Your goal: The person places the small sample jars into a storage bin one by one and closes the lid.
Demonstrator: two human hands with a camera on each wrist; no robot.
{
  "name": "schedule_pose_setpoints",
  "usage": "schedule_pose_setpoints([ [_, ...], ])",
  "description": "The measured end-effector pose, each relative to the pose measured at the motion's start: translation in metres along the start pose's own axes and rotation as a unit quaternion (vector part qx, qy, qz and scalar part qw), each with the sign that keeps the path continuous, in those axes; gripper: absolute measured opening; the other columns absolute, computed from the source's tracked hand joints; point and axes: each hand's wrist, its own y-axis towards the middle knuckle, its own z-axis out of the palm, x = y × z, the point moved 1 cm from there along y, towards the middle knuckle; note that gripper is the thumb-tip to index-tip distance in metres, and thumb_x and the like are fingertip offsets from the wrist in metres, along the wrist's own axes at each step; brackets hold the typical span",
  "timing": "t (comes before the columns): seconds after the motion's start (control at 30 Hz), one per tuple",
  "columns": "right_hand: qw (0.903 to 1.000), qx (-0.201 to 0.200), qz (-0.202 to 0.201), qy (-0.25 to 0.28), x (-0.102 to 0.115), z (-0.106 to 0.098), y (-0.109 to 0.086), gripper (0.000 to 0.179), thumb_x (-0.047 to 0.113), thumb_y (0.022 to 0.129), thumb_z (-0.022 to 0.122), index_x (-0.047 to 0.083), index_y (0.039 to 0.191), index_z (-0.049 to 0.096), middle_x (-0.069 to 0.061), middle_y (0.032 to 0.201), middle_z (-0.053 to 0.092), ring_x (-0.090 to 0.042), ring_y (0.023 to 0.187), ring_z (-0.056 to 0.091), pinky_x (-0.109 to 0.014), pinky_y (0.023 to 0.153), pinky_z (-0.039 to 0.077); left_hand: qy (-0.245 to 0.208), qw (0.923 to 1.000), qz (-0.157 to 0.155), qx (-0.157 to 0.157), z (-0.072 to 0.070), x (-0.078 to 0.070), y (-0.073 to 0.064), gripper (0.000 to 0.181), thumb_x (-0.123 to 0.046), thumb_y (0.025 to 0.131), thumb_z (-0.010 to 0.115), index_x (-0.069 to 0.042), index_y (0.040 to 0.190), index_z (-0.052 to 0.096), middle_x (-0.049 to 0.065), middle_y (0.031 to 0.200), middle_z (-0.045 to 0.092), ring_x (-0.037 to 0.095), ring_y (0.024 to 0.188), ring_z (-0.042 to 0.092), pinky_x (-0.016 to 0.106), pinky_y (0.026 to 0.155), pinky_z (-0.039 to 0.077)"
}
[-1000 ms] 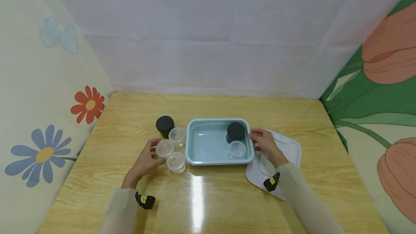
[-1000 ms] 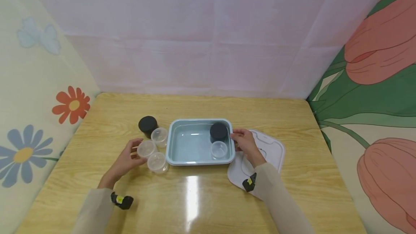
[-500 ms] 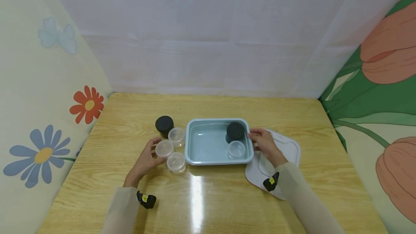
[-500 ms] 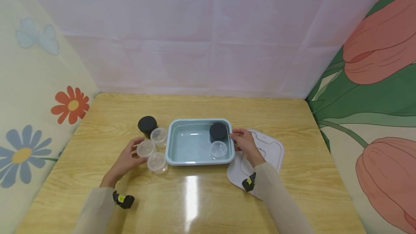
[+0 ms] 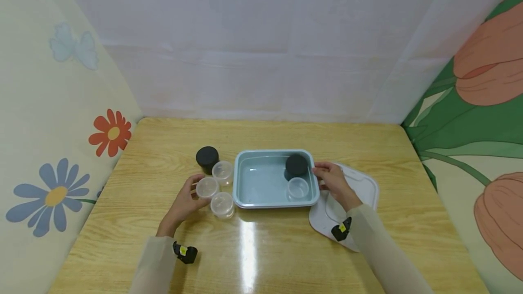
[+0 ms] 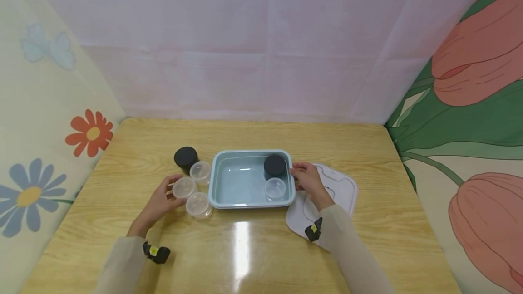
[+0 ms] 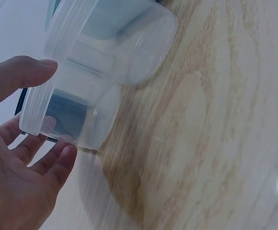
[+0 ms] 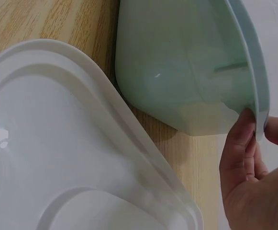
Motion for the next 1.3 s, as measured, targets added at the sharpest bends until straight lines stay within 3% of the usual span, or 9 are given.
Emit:
schedule_pose_setpoints([
  [0.43, 1.0000, -0.001, -0.002, 0.000, 0.000, 0.000, 0.000, 0.041, 0.016, 0.095, 0.056, 0.003, 0.133, 0.049, -0.005, 0.108, 0.063, -0.009, 0.080, 0.058, -0.025, 0.061, 0.050, 0.029, 0.9994, -0.004, -0.017, -0.002, -0.003, -0.003, 0.072, -0.003, 0.078, 0.074, 0.005, 0.138, 0.034, 0.025, 0.135, 0.043, 0.039, 0.119, 0.045, 0.041, 0.094, 0.043],
  [0.67, 1.0000, 0.000, 0.000, 0.000, 0.001, 0.000, 0.000, 0.041, 0.016, 0.095, 0.056, 0.002, 0.134, 0.048, -0.005, 0.107, 0.063, -0.010, 0.080, 0.058, -0.025, 0.061, 0.050, 0.040, 0.9989, -0.006, -0.026, -0.007, -0.007, -0.003, 0.072, -0.005, 0.080, 0.073, 0.004, 0.138, 0.033, 0.025, 0.135, 0.042, 0.041, 0.120, 0.044, 0.051, 0.098, 0.040],
  [0.87, 1.0000, 0.003, -0.003, 0.001, 0.000, 0.000, -0.001, 0.042, 0.017, 0.095, 0.057, 0.002, 0.134, 0.048, -0.005, 0.108, 0.063, -0.010, 0.081, 0.058, -0.025, 0.062, 0.050, 0.034, 0.9989, -0.011, -0.031, -0.010, -0.014, -0.003, 0.069, -0.005, 0.081, 0.070, 0.002, 0.139, 0.033, 0.024, 0.136, 0.040, 0.039, 0.122, 0.040, 0.052, 0.100, 0.037],
  [1.3, 1.0000, 0.003, -0.009, 0.003, 0.000, 0.000, -0.002, 0.042, 0.016, 0.095, 0.056, 0.001, 0.133, 0.048, -0.004, 0.106, 0.063, -0.009, 0.078, 0.058, -0.026, 0.061, 0.050, 0.040, 0.9984, 0.017, -0.037, -0.014, -0.027, 0.001, 0.069, -0.006, 0.082, 0.071, 0.002, 0.139, 0.033, 0.023, 0.135, 0.041, 0.039, 0.122, 0.040, 0.053, 0.100, 0.037],
])
